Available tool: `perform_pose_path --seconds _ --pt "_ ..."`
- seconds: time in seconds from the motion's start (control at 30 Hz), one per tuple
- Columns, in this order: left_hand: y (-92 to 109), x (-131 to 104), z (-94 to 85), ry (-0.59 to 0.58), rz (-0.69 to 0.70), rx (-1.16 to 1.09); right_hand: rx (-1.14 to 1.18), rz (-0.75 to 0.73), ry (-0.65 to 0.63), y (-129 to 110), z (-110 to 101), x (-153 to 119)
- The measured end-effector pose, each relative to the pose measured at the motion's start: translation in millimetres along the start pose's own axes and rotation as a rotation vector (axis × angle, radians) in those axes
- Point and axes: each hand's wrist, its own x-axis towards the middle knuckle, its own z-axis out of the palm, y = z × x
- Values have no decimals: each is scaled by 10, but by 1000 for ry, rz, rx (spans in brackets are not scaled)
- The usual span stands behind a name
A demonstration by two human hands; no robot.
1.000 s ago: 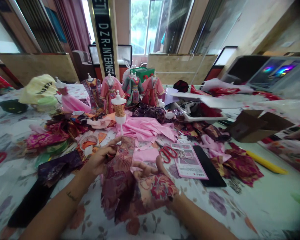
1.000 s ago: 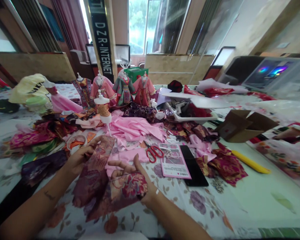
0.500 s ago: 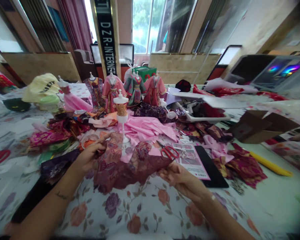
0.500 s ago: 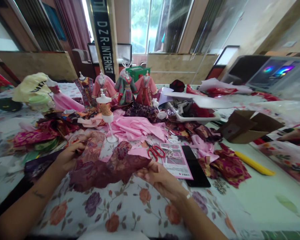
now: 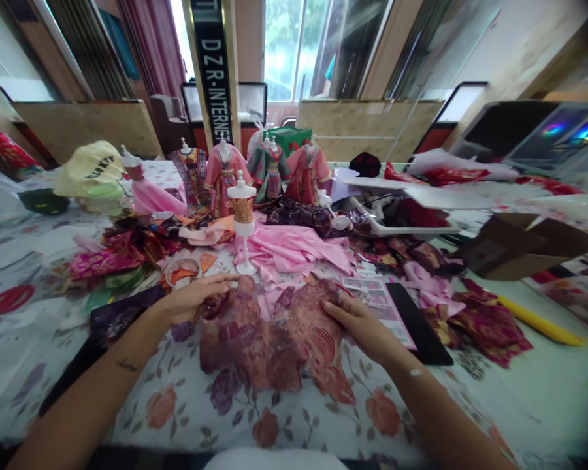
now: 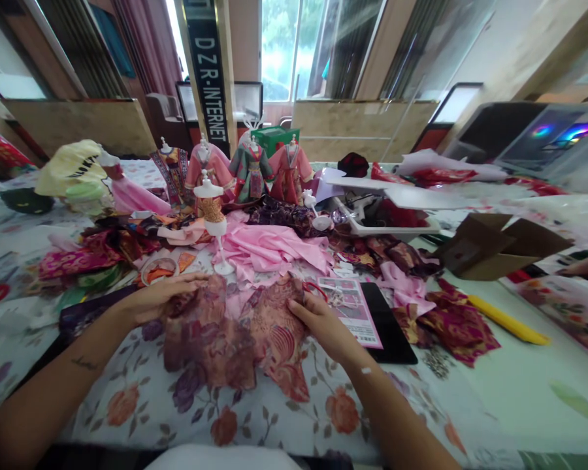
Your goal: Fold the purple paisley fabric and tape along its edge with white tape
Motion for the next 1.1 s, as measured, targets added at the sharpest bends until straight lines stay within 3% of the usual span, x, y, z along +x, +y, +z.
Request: perform_pose_path --seconds 0.1,0.23,0.4,0.5,0.6,0.77,0.93,1.1 --pt "-157 36 -102 -9 -29 135 -210 -7 73 202 -27 51" --pt "-294 -8 -212 -53 33 177 -304 51 98 290 -53 -25" --pt "-376 -109 -248 123 128 300 -203 76 26 314 -57 -138" --pt "-433 -222 -272 120 267 379 -37 77 -24 318 -75 -230" --pt "-481 -382 -286 13 402 467 38 101 23 310 -144 -349" --pt "-609 -561 -258 -87 511 718 -204 45 -18 378 -288 -467" --pt "-848 -482 -234 13 698 933 -295 -40 -114 449 -273 -460" --pt "-979 -360 -261 113 931 1138 -479 -126 -40 484 -210 -400"
